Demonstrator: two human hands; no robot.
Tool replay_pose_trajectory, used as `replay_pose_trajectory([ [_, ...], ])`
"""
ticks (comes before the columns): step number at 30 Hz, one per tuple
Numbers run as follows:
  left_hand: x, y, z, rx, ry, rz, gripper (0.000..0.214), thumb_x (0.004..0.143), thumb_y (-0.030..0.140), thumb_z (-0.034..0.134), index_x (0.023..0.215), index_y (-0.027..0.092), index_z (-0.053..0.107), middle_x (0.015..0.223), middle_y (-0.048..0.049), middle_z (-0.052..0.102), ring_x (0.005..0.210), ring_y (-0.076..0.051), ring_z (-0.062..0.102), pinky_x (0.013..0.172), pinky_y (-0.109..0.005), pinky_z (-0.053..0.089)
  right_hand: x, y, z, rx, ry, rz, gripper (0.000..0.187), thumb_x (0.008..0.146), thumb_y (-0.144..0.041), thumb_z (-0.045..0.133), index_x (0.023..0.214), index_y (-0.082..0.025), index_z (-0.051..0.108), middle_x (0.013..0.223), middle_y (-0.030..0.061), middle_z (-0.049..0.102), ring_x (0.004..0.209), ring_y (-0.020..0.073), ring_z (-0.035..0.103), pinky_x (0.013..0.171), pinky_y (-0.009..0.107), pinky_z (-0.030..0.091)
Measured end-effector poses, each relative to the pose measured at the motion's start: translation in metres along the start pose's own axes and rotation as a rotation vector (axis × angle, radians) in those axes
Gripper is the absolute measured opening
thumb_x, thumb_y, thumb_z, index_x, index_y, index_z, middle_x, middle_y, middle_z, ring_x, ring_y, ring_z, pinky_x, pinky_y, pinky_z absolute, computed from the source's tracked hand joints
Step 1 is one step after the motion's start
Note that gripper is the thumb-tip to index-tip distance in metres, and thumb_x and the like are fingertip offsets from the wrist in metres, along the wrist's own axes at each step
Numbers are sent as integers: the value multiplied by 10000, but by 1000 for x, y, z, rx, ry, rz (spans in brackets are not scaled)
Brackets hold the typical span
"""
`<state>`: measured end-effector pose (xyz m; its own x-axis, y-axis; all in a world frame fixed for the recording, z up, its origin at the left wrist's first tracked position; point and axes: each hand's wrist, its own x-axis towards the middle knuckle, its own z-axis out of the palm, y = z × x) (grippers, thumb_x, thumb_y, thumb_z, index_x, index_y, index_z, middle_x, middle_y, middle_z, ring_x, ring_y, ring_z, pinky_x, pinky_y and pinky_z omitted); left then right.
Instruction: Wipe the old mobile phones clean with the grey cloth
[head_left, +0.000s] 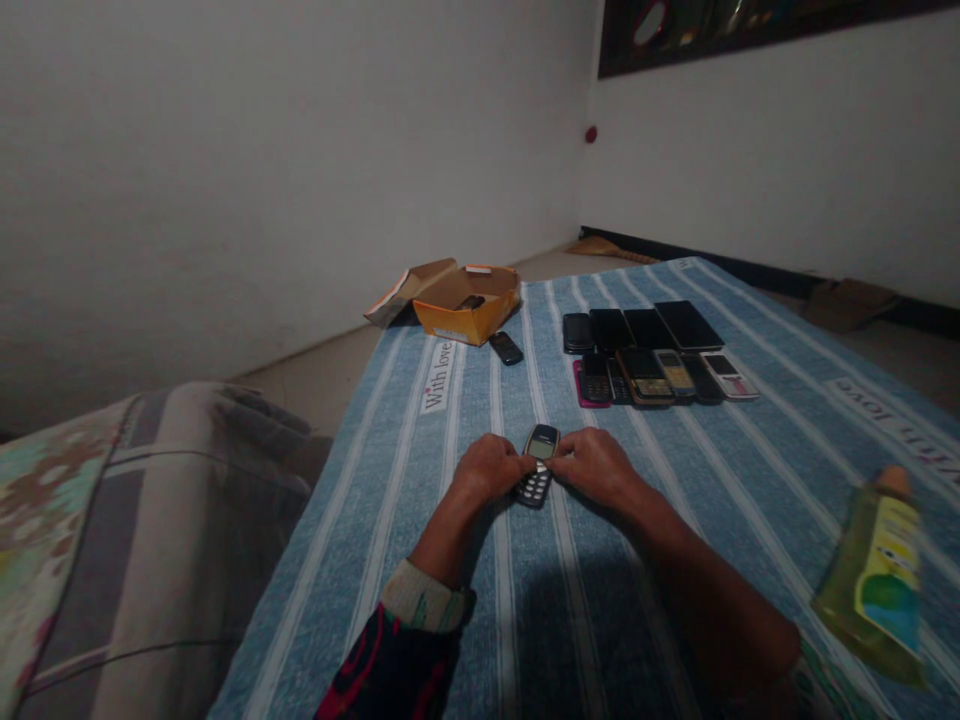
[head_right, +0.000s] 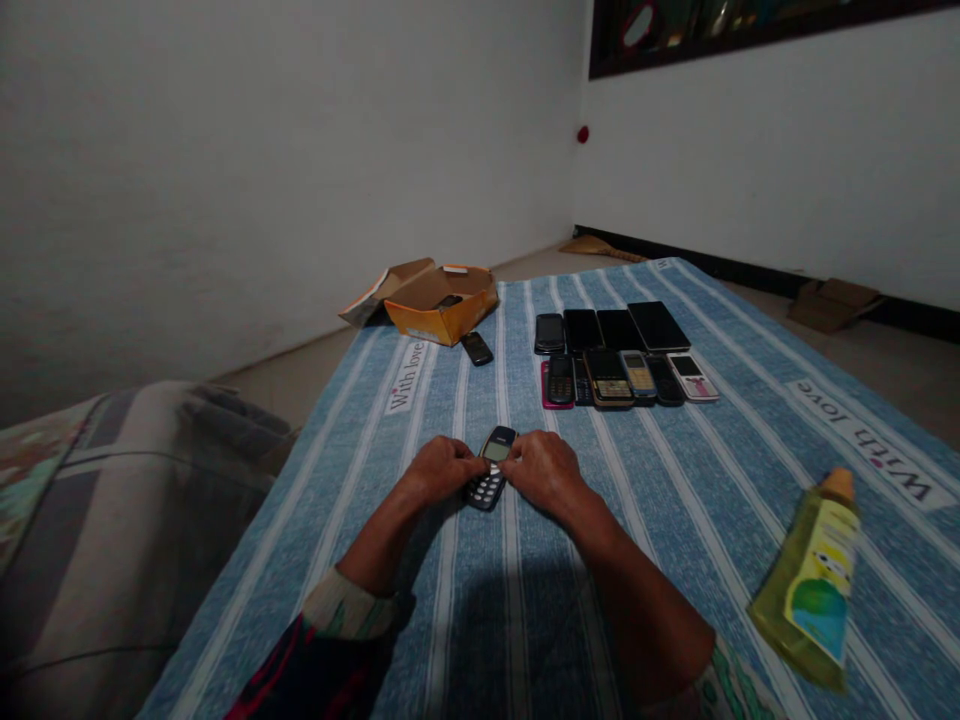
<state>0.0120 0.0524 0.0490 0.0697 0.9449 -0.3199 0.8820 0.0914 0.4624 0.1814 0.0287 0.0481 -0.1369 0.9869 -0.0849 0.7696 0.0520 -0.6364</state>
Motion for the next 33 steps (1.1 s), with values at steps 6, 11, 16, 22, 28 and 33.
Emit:
replay_pose_trajectory([
  [6,-5,0,-1,-19,3,32,283,728,393,624,642,132,691,600,-45,650,592,-165,591,503,-252,351,1,2,1,39,4,-23,158,764,-238,631,673,-186,749,636,23,689,656,166,631,578,248,343],
  [11,-21,-2,0,-2,-7,89,282,734,431,621,667,160,659,603,-14,614,594,-161,571,522,-259,348,3,8,6,128,113,-11,161,746,-263,649,632,-192,739,600,11,673,644,169,631,596,251,372],
  [16,-41,3,7,99,55,100,363,673,447,709,890,158,669,841,-58,672,736,-203,631,601,-276,392,8,10,9,311,436,-52,207,793,-326,624,684,-186,730,679,20,692,675,172,633,671,274,433],
  [22,-50,6,17,168,118,103,411,678,436,716,965,150,646,955,-91,659,882,-250,649,699,-302,436,5,4,28,221,470,-313,163,852,-205,567,751,-182,692,791,53,664,795,195,608,770,317,470],
  [28,-48,1,21,189,156,133,332,746,432,635,930,155,625,913,-92,661,883,-255,653,710,-309,452,-17,4,41,-46,278,-560,213,863,-67,459,838,-156,650,936,108,609,950,234,526,901,386,459],
  [33,-48,2,20,197,133,133,320,743,421,635,932,163,617,942,-95,666,904,-255,650,723,-311,457,-23,8,38,-141,163,-669,233,837,-8,466,941,-131,635,983,121,596,984,245,502,905,386,451],
])
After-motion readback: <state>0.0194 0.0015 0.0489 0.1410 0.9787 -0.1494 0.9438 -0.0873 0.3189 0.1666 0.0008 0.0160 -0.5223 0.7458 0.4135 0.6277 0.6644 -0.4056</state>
